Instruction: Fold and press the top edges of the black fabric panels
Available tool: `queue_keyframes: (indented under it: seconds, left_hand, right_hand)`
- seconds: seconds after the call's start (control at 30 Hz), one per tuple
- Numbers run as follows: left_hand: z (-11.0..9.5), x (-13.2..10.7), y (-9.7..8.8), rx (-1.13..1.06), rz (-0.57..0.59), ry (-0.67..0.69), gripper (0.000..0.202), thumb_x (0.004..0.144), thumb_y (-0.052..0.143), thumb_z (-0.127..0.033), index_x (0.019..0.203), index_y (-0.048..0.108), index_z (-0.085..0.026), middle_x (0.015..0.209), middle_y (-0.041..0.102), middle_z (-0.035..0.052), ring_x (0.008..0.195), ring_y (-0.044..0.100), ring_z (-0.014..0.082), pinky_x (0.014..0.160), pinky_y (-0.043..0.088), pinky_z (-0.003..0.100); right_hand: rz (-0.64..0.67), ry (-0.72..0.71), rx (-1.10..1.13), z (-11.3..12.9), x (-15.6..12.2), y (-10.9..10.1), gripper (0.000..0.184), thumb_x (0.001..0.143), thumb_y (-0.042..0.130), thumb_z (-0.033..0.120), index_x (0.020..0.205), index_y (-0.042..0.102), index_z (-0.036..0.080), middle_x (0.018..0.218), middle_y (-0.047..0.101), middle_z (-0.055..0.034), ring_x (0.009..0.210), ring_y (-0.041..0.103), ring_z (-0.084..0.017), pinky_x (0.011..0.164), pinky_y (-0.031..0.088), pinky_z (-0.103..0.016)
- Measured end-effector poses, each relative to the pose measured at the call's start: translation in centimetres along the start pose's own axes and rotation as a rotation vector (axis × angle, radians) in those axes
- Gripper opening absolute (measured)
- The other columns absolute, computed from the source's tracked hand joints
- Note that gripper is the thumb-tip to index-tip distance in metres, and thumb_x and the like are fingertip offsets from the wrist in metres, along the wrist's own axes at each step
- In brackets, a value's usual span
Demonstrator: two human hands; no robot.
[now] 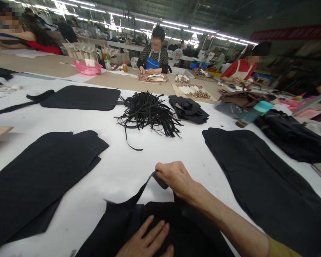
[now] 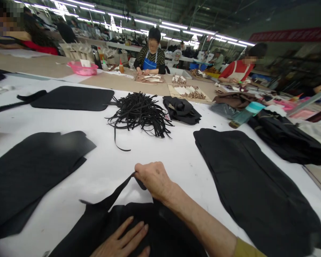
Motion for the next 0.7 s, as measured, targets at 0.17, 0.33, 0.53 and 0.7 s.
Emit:
queue_keyframes:
  seconds: [0.17, 0.33, 0.53, 0.7]
  left_hand:
    - [0.3, 0.5, -0.2, 0.047, 0.045, 0.008, 0.021, 0.089, 0.053, -0.032, 0.11, 0.057, -0.03, 0.116, 0.062, -0.0051, 0.106, 0.057, 0.0153, 0.107, 0.03, 0.037]
    - [0.2, 0.8, -0.4, 0.056, 0.079, 0.062, 0.029, 0.092, 0.049, -0.03, 0.12, 0.051, -0.036, 0.115, 0.063, -0.007, 0.104, 0.057, 0.0138, 0.101, 0.037, 0.033]
    - [0.3, 0.5, -0.3, 0.079, 0.095, 0.071, 0.026, 0.09, 0.051, -0.026, 0.115, 0.054, -0.033, 0.113, 0.064, -0.006, 0.105, 0.058, 0.0137, 0.108, 0.028, 0.036]
    - [1.0, 1.9, -2.1, 0.059, 0.075, 0.089, 0.023, 0.091, 0.049, -0.02, 0.109, 0.059, -0.031, 0.109, 0.065, -0.0057, 0.105, 0.058, 0.011, 0.114, 0.006, 0.042]
  right_hand:
    - [-0.167, -0.328, -0.353, 2.7, -1.1, -3.4, 0.016, 0.08, 0.045, 0.006, 0.075, 0.055, 0.017, 0.058, 0.055, 0.0004, 0.048, 0.049, -0.014, 0.046, 0.016, -0.028]
    - [-0.258, -0.448, -0.478, 3.3, -1.9, -3.8, 0.014, 0.081, 0.046, 0.008, 0.072, 0.051, 0.018, 0.057, 0.05, 0.0009, 0.046, 0.047, -0.014, 0.046, 0.021, -0.028]
    - [-0.194, -0.42, -0.434, 1.2, -1.7, -1.8, 0.02, 0.092, 0.048, 0.027, 0.074, 0.053, 0.019, 0.061, 0.055, 0.0015, 0.05, 0.05, -0.015, 0.049, 0.026, -0.03]
    - [-0.121, -0.12, -0.231, -2.8, -0.3, -0.7, 0.028, 0.092, 0.049, 0.042, 0.077, 0.057, 0.02, 0.071, 0.062, -0.0012, 0.067, 0.057, -0.017, 0.061, 0.034, -0.03]
Point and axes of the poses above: each hand's wrist, its own x-axis towards the middle knuckle, its own y-axis out of the palm, z = x × y, the point moved 8 cm from there along x, towards the middle knuckle
